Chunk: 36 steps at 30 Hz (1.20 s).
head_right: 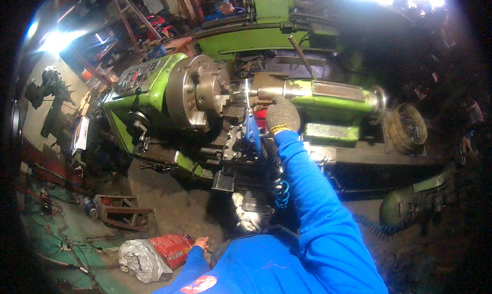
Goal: The person operates a green metal lathe, repeatedly advancing the cutting tool into a rotating cylindrical workpiece and retracting it. The person uses both hands to control the tool carriage and levers while the lathe runs.
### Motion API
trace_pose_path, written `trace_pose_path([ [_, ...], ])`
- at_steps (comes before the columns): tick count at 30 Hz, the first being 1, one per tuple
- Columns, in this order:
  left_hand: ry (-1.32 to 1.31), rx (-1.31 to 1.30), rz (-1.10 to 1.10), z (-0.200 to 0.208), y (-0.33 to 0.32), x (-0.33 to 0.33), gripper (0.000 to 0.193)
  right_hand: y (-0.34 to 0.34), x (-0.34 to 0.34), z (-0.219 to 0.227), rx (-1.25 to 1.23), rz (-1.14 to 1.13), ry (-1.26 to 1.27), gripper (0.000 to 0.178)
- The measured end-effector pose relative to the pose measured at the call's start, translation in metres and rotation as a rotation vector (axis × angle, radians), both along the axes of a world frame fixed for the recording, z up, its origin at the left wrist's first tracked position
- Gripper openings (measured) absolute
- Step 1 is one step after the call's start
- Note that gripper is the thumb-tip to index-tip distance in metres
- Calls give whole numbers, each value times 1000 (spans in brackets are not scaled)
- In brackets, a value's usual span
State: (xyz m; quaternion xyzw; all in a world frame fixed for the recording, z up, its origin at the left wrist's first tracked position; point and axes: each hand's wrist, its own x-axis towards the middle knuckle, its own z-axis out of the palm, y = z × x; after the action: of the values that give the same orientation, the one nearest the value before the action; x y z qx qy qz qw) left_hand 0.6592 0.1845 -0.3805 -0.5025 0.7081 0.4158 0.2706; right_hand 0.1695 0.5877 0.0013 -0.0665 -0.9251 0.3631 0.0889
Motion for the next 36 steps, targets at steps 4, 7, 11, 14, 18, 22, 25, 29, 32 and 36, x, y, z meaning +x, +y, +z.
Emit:
trace_pose_path([
  [4, -19, 33, -48, 2, 5, 2, 44, -2, 4, 5, -23, 4, -4, 36],
  [7, -40, 32, -7, 3, 9, 5, 44, -2, 9, 10, -49, 18, -13, 34],
  [11, -60, 52, -3, 0, 20, -4, 45, 0, 8, 8, -40, 13, -18, 34],
  [14, -61, 107, -105, -10, 26, -10, 45, -4, 8, 3, 28, -1, 35, 33],
  [18, 160, 21, -524, -47, -22, 13, 45, -5, 8, 1, 14, 19, 80, 31],
  [22, -22, 110, -199, -46, 0, -47, 42, -7, 12, 12, 102, -5, 104, 30],
  [25, 116, 62, -302, -58, -32, -67, 36, -8, 10, 8, 133, -32, 107, 30],
  [29, 145, 70, -304, -62, -43, -105, 41, -8, 10, 11, 178, -50, 72, 32],
  [32, 181, 1, -478, -87, -69, -110, 48, -14, 10, 13, 208, -73, 48, 34],
  [36, 143, 19, -516, -101, -79, -121, 49, -13, 7, 9, 214, -70, 59, 37],
])
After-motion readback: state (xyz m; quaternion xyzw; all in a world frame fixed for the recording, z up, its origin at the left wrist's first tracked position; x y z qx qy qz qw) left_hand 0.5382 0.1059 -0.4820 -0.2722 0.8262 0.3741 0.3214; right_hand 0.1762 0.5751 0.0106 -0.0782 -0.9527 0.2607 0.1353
